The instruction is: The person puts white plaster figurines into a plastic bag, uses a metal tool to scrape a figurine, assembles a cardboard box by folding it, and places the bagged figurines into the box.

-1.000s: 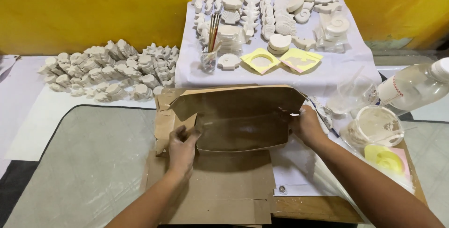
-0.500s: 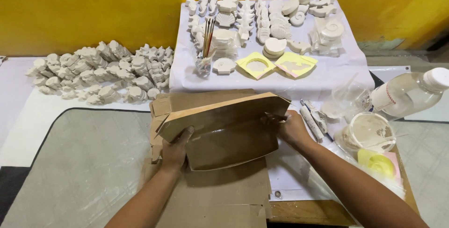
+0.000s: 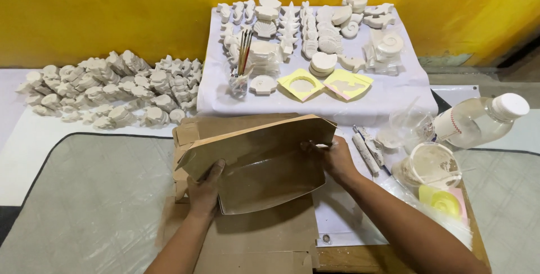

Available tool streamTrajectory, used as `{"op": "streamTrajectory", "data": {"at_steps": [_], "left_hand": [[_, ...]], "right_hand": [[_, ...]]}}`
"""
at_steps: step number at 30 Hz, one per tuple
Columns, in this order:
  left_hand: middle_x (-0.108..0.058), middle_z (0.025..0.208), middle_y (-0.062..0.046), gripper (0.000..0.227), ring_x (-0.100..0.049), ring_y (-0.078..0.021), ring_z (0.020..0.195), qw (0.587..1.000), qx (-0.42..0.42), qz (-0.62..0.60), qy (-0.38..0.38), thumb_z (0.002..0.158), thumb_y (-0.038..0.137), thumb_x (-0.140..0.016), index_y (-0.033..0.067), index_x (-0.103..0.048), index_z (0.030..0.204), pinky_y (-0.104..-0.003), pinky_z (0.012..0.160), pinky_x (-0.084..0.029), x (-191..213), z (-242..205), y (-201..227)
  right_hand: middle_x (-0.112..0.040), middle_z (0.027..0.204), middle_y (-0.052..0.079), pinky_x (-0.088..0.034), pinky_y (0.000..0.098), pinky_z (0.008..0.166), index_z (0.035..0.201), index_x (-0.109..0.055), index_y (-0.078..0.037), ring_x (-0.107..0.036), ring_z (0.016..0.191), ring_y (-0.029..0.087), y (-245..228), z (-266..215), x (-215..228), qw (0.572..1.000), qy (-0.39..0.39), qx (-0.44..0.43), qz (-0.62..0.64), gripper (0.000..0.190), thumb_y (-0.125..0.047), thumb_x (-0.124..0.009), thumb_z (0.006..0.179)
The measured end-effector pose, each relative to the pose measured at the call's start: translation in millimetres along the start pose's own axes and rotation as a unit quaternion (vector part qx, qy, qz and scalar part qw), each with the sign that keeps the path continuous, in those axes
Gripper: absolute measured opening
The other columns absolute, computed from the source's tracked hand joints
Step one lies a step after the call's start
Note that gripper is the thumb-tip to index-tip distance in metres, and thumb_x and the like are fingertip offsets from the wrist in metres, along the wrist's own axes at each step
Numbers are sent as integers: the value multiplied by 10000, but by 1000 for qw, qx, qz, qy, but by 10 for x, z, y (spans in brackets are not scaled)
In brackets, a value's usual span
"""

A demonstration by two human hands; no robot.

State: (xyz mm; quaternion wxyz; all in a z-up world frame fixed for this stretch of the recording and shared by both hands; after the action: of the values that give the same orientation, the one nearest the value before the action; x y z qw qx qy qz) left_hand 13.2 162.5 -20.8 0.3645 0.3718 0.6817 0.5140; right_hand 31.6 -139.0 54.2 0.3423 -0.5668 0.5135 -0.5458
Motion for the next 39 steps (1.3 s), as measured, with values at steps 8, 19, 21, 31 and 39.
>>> {"op": "streamTrajectory", "data": {"at_steps": [8, 19, 21, 31, 39], "left_hand": [[-760, 997, -147, 304, -698, -230, 945, 1000, 4, -21, 22, 915, 230, -797, 27, -745, 1136, -449, 846, -565, -10, -3, -17], [-751, 1148, -142, 448, -664, -215, 1100, 998, -7, -36, 55, 908, 338, -800, 20, -728, 1216, -449, 985, -525, -59, -168, 167], [-689, 1315, -128, 771, -593, -290, 1312, 989, 77, 123, 23, 823, 643, -732, 125, -627, 1384, -496, 1188, -369, -27, -168, 128], [-628, 1368, -157, 557, -567, -211, 1228, 986, -164, -25, -16, 897, 97, -661, 32, -545, 1438, -506, 1102, -433, 213, 217, -943], [-721, 1205, -210, 351, -652, -293, 1184, 989, -125, 61, -48, 938, 192, -702, -7, -727, 1226, -494, 1040, -496, 390, 350, -1623]], "right_hand": [[-783, 867, 156, -568, 446, 813, 994, -818, -32, -698, 839, 228, 441, 249, 18, 999, -26, 30, -7, 180, -110, -721, 863], [-777, 1009, 184, -575, 495, 921, 1045, -763, -14, -716, 1022, 288, 211, 168, -14, 1000, -24, 20, 3, 207, -11, -717, 843], [-775, 1060, 178, -549, 493, 980, 1082, -742, -13, -724, 1070, 312, 122, 130, -5, 1000, -14, 11, 0, 232, 7, -682, 858], [-764, 1051, 192, -586, 469, 887, 1134, -754, -44, -711, 1036, 297, 254, 217, 115, 999, 21, 34, -12, 269, -48, -704, 870], [-776, 900, 134, -629, 384, 773, 1092, -804, -90, -728, 853, 217, 394, 305, 192, 990, 85, 104, -32, 159, -117, -708, 969]]}}
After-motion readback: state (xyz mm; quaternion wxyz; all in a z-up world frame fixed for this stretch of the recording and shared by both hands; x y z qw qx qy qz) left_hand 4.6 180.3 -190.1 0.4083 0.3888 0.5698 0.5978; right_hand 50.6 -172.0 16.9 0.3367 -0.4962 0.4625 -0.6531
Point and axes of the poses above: each hand's wrist, its own z-axis towards the middle knuckle, its own x-axis out of the back of the hand, y = z × x, the point moved 3 cm from there along z, towards the middle knuckle
